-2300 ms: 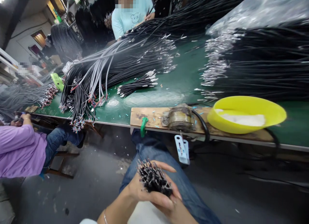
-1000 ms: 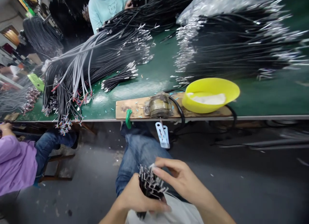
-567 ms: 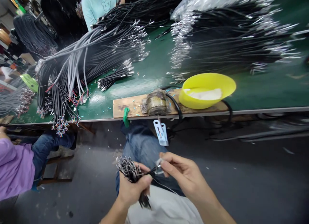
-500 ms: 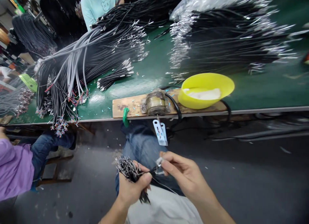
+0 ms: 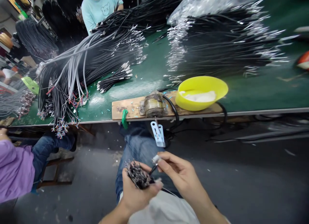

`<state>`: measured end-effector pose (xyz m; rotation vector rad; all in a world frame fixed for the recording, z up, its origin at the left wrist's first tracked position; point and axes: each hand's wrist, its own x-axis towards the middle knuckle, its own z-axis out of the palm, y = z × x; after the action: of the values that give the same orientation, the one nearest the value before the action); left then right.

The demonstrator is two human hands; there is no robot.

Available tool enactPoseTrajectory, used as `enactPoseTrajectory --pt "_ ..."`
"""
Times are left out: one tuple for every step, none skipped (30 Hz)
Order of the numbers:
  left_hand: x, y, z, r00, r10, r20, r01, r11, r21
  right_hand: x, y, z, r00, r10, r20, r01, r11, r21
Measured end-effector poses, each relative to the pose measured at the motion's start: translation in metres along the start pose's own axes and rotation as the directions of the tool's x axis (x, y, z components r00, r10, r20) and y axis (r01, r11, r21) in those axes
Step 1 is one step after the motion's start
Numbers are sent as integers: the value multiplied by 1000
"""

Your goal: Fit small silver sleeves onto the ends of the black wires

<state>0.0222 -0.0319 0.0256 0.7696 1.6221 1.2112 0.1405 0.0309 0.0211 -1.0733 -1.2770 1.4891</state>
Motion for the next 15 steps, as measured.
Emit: enactPoseTrajectory --pt "1 0 2 999 14 -46 -14 1000 -5 0 0 0 1000 -4 2 4 1000 8" --pt "3 2 3 995 26 -93 -27 1000 -5 0 1 0 1000 -8 2 8 1000 18" --pt "5 4 5 990 37 -135 -37 999 -4 0 1 0 1000 -11 2 11 1000 27" --pt "7 7 6 986 45 -163 -47 999 -4 -1 2 0 1000 -12 4 12 999 37" --pt "8 11 6 984 52 -169 -53 999 -6 -1 2 0 1000 -8 1 8 999 45" --pt "9 14 7 986 54 -158 -56 998 -9 -2 3 1 1000 0 -8 0 999 51" --pt "10 19 7 990 52 -134 -54 998 -10 -4 4 1 1000 13 -20 -12 998 56" --pt "10 23 6 993 46 -109 -47 999 -9 -5 5 2 999 28 -36 -26 998 61" --pt "10 26 6 996 33 -88 -33 999 -6 -6 6 3 998 42 -51 -38 997 69" --pt "10 30 5 997 16 -70 -16 1000 -1 -7 8 3 996 54 -65 -49 996 80" --pt "10 32 5 999 -1 -53 1 1000 3 -8 9 4 995 64 -73 -57 994 95" --pt "9 34 4 999 -13 -38 13 1000 4 -9 10 5 995 69 -74 -61 992 114" --pt "9 35 4 1000 -19 -25 19 1000 1 -10 10 5 995 73 -72 -62 989 137" --pt "9 36 3 1000 -21 -14 20 1000 -4 -10 11 5 995 75 -69 -63 985 159" --pt "10 35 3 1000 -21 -8 21 1000 -11 -11 12 5 995 75 -62 -63 982 177"
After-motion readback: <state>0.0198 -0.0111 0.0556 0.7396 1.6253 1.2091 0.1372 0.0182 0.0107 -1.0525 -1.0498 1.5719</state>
